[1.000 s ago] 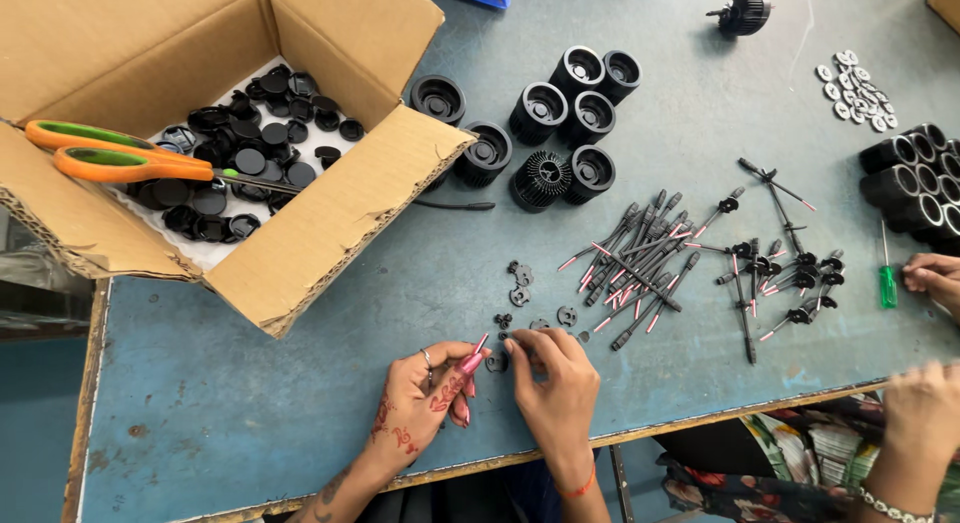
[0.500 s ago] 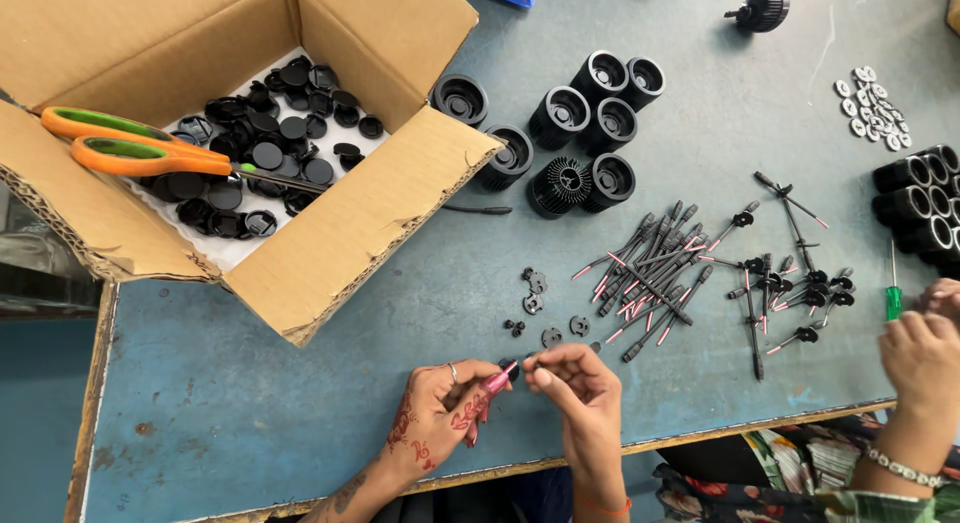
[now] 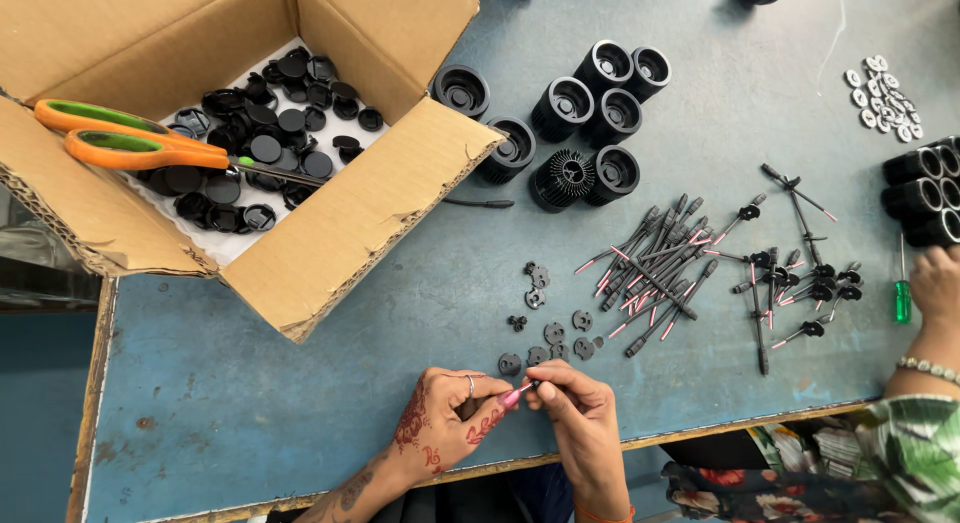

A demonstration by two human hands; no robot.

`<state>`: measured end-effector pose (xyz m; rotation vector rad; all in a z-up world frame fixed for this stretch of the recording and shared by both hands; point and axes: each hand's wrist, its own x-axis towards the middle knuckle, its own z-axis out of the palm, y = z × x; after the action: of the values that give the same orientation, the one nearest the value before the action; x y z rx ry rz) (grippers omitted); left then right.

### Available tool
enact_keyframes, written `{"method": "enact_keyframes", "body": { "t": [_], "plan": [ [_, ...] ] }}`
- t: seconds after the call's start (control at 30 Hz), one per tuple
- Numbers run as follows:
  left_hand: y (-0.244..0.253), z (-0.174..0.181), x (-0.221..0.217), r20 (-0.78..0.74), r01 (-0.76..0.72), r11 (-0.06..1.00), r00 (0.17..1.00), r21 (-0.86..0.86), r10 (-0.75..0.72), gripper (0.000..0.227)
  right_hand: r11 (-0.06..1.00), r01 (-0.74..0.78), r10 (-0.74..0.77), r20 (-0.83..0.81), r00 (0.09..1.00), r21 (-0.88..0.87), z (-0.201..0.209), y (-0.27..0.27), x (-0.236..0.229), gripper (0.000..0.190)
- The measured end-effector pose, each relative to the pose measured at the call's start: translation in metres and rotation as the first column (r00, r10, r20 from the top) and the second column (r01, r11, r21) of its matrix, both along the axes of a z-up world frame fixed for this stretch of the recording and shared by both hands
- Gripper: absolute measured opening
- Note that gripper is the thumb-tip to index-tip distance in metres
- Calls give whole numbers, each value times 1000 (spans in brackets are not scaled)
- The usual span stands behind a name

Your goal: The person assembles small mechanical parts on a blue workbench. They pick up black plastic discs and rods, fit them together, and place the assembled units on the table.

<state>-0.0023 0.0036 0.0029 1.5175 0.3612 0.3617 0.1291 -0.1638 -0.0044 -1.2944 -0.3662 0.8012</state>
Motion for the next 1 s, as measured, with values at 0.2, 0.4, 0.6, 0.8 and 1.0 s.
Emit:
{"method": "enact_keyframes", "body": {
  "t": [0.2, 0.4, 0.6, 0.8, 1.0],
  "plan": [
    [2, 2, 1, -14, 21, 999, 1000, -26, -22, 11, 1000, -7, 9, 66, 998, -24, 4, 0, 0, 20],
    [8, 2, -3, -149, 166, 948, 966, -271, -212, 21, 1000, -5, 7, 105, 994, -18, 3, 2, -3, 20],
    [12, 2, -3, -39, 240, 773, 946, -587, -323, 31, 999, -11, 4, 164, 986, 44, 3, 1, -7, 19],
    [14, -4, -5, 66, 277, 675, 945, -684, -321, 29, 999, -6, -6, 228, 974, 52, 5, 3, -10, 18],
    [10, -10, -3, 79, 304, 740, 943, -600, -323, 29, 998, -57, 63, 339, 939, -26, 12, 1, -9, 18]
  ]
}}
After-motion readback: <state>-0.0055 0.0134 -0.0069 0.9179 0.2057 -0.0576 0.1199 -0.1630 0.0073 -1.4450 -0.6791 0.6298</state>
